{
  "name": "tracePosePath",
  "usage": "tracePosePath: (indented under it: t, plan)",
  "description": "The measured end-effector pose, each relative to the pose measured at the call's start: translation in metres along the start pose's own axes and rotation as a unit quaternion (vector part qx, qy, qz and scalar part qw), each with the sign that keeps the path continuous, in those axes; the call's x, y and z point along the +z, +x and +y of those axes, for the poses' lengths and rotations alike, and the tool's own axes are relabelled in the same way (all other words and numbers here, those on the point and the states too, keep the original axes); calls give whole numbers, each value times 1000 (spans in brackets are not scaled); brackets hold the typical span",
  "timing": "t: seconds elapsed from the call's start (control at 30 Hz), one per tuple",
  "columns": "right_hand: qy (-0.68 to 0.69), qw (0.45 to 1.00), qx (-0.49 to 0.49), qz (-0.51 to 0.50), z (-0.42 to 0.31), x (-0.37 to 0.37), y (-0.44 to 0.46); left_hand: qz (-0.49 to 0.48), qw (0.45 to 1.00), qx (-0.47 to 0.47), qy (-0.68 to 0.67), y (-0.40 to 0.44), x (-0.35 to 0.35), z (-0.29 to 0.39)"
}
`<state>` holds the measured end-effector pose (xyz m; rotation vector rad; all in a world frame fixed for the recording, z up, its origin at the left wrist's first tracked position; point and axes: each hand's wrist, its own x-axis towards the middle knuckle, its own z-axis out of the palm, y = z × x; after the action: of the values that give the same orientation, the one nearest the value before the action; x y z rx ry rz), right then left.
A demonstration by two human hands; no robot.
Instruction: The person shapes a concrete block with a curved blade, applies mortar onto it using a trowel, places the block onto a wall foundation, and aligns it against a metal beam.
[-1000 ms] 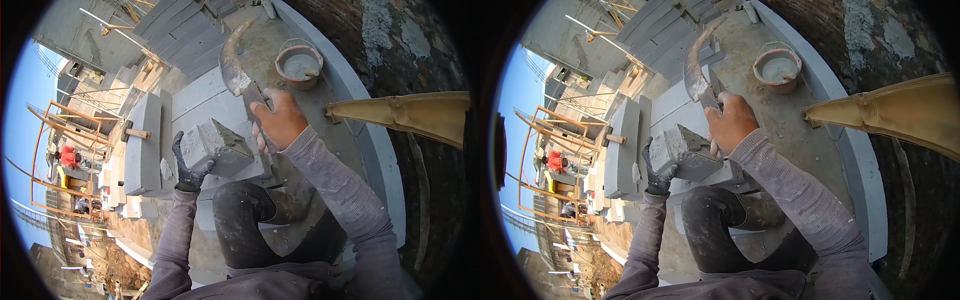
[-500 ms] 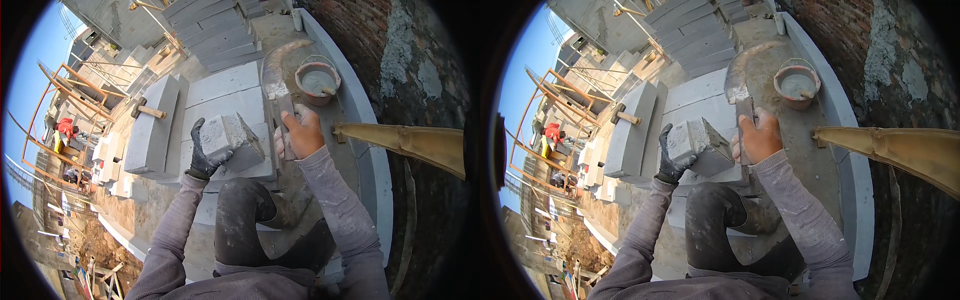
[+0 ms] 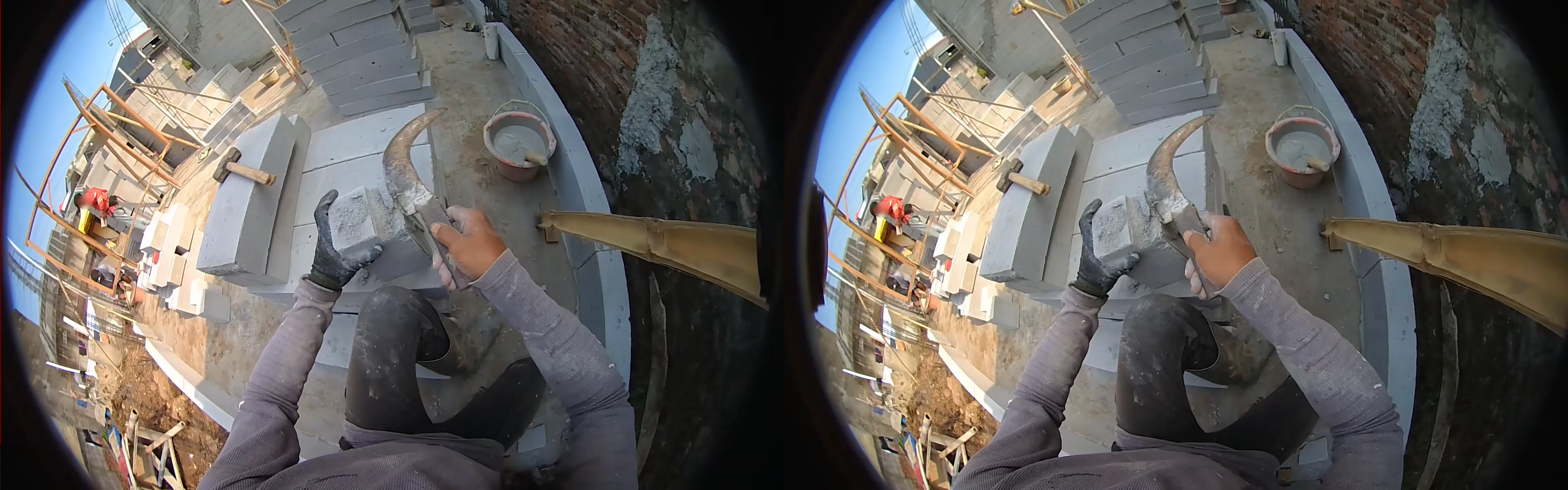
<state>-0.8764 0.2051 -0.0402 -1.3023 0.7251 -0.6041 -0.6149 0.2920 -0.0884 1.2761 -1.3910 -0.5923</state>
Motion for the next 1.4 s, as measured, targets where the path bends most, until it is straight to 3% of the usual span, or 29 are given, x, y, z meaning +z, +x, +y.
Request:
tracePosePath:
  t: [0.1,0.17,0.2,0.27,0.3,0.4,0.5,0.53,0.57,0.63,0.7,0.77,0.83,0.87,0.9,0.93,0.97,1.0,1.03,1.07,1.1,1.17,1.2,1.23,1.3,1.33,1.4]
  plan:
    - [83,994,51,-41,-7,4,4,3,1000,15,4,0,-3,-2]
    - [80,995,-38,39,-15,4,-3,-3,1000,26,1,6,-1,-10]
    - [81,995,-32,40,-13,8,-7,1,999,27,20,5,-3,-16]
    - [-24,986,-87,141,-11,15,-13,8,995,44,95,4,-8,-18]
    - [-27,985,-89,143,-8,23,-15,9,995,46,93,3,-6,-14]
    - [19,999,49,-9,-21,28,-24,-4,999,42,-25,1,2,-2]
    - [57,996,-32,65,-34,21,-32,6,997,-25,-68,5,3,-4]
    - [47,987,-98,116,-27,19,-31,15,998,30,46,6,-3,-11]
    - [48,988,-91,116,-20,22,-33,23,983,81,160,2,-6,-13]
    - [-54,975,-104,190,-13,25,-35,22,992,60,113,-2,-5,-14]
    - [-132,974,-96,160,44,36,-9,14,997,49,63,0,-1,-9]
    - [-209,965,-90,130,35,34,-10,-19,977,111,179,3,-3,-10]
    - [76,997,6,29,-31,25,-33,-24,961,137,240,-2,-6,-9]
    - [13,997,-41,60,-37,25,-31,-22,997,69,40,1,-2,-6]
    - [14,997,-39,61,-36,26,-28,-22,986,-9,-164,1,7,10]
    - [-34,987,-73,140,-34,29,-25,-73,904,-90,-412,1,8,30]
    - [-85,966,-110,216,-33,33,-21,-70,903,-90,-414,0,4,21]
    - [-86,967,-110,215,-26,38,-15,-38,982,-42,-178,-2,-1,9]
    - [-98,987,-40,119,-14,41,-7,-6,997,10,70,-2,-5,-3]
    - [-107,994,27,24,-14,42,-5,-8,997,15,69,-2,-6,-5]
    - [-108,993,23,29,-19,33,-2,-9,998,40,50,-4,-7,-7]
    - [38,998,52,-17,-35,16,4,-8,998,62,32,-4,-10,-14]
    - [7,999,-11,53,-42,22,-4,-7,998,54,34,-1,-9,-18]
    - [5,998,-11,54,-40,26,-1,-7,998,47,35,3,-7,-22]
    - [-119,968,-102,197,-29,34,1,-8,1000,18,17,2,-9,-24]
    - [-119,969,-99,195,-28,38,0,-7,1000,-3,-1,0,-10,-22]
    - [-52,995,86,-7,-32,36,-1,-13,999,41,16,-3,-10,-21]
